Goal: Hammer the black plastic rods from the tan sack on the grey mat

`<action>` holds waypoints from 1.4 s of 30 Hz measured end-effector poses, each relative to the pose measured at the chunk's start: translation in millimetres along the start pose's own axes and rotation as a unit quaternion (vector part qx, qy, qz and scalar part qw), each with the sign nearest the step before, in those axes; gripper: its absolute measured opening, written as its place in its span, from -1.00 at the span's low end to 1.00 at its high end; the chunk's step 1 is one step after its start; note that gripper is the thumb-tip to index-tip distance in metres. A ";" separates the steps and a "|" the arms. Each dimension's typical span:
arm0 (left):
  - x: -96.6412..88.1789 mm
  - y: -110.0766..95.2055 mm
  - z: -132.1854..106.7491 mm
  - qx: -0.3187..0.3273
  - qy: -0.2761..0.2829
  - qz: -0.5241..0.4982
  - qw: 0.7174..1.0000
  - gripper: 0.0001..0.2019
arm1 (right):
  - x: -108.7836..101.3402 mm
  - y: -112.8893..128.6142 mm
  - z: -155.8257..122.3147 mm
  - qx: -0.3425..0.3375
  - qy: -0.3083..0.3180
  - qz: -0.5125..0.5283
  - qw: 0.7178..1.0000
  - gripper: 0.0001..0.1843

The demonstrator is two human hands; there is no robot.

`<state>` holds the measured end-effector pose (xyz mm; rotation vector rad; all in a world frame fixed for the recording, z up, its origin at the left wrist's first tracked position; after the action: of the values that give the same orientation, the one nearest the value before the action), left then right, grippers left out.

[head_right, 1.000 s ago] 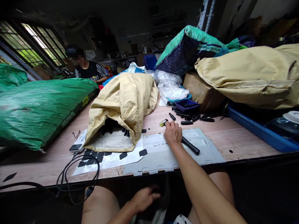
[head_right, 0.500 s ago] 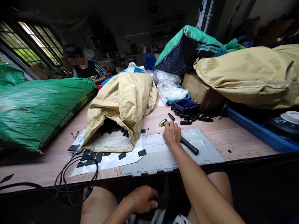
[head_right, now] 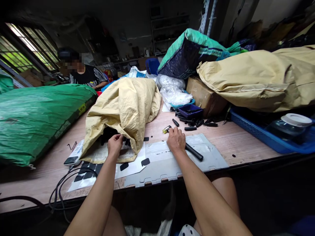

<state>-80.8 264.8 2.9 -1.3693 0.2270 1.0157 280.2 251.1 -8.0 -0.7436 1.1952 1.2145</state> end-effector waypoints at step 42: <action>94.6 -105.0 -124.2 0.240 0.250 -0.096 0.933 -0.83 | -29.0 -10.7 6.2 0.010 0.019 0.124 0.992 -0.61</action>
<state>98.8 213.2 -18.6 -1.1433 0.6629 0.3895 294.4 245.6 19.6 -0.6185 1.3594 1.3938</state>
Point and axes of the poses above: each hand's wrist, its own z-axis towards the middle knuckle, its own x-axis out of the palm, y = z × x, the point moved 10 cm from there along z, towards the middle knuckle, and after that the axes turned 9 degrees about x, right-handed, at the moved point
